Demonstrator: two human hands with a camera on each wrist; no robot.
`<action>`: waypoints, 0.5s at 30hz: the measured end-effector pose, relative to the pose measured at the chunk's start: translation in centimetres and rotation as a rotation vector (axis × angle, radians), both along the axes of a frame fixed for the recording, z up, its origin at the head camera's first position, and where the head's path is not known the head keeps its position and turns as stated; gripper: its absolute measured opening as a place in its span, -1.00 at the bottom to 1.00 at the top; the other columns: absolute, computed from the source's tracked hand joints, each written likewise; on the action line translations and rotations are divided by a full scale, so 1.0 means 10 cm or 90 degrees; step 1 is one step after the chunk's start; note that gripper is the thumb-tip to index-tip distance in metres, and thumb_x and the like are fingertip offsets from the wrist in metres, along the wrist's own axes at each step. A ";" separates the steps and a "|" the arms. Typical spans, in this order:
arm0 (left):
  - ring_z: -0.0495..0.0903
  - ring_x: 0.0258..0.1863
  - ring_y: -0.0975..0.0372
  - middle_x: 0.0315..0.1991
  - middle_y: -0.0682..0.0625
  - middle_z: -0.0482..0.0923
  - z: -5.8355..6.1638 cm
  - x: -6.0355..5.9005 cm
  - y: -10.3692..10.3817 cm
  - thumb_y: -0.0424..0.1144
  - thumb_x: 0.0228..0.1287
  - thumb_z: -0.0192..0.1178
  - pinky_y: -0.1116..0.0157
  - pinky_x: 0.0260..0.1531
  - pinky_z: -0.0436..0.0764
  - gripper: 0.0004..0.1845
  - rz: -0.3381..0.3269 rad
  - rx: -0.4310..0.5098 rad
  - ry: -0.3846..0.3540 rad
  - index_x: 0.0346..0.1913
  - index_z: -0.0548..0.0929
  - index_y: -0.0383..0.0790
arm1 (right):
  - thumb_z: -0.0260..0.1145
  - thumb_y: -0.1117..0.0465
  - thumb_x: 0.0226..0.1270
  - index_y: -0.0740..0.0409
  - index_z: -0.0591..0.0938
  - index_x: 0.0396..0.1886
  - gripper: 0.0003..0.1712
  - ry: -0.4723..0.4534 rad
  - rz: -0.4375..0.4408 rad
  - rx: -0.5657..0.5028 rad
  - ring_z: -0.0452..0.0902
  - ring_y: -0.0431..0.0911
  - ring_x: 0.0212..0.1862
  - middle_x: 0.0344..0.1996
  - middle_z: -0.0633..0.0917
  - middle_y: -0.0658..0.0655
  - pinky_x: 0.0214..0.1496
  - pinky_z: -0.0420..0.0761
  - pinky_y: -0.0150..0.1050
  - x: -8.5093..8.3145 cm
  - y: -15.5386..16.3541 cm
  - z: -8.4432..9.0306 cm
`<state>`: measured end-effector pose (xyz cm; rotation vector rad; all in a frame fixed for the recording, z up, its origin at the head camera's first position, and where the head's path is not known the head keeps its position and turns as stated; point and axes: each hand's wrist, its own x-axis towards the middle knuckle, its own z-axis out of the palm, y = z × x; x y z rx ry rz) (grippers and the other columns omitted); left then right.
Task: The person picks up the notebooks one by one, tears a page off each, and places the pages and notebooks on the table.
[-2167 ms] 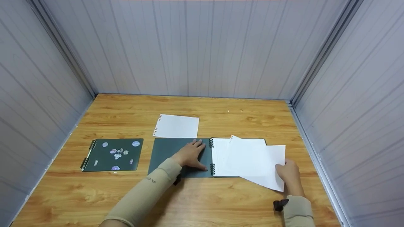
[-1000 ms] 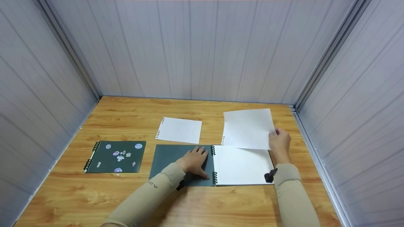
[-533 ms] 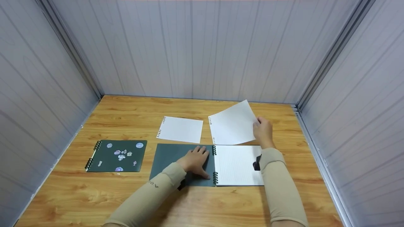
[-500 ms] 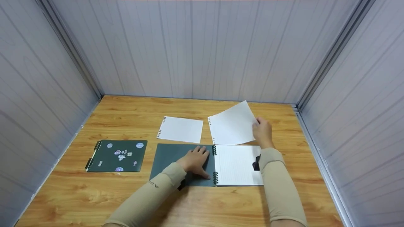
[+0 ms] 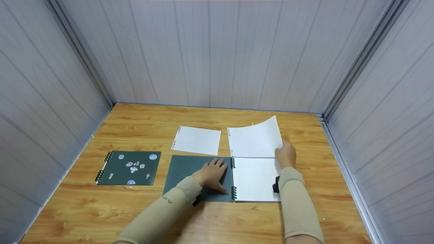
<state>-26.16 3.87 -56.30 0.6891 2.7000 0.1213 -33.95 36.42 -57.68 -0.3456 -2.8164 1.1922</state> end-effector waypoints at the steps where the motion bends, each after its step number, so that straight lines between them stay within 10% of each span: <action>1: 0.12 0.75 -0.12 0.76 -0.17 0.12 0.00 0.00 0.00 0.46 0.15 0.50 -0.10 0.66 0.31 0.26 -0.001 -0.004 0.000 0.72 0.24 -0.19 | 0.18 0.34 0.49 0.64 0.61 0.19 -0.55 -0.001 -0.009 0.009 0.60 0.43 0.28 0.26 0.63 0.64 0.34 0.62 0.30 0.01 0.01 -0.01; 15: 0.08 0.77 -0.09 0.77 -0.15 0.08 -0.01 0.02 -0.01 0.45 0.15 0.50 -0.07 0.69 0.26 0.27 0.012 0.017 -0.010 0.74 0.21 -0.17 | 0.31 0.20 0.55 0.60 0.48 0.44 -0.34 -0.008 -0.092 -0.001 0.49 0.48 0.44 0.37 0.56 0.62 0.49 0.53 0.32 0.00 0.08 -0.03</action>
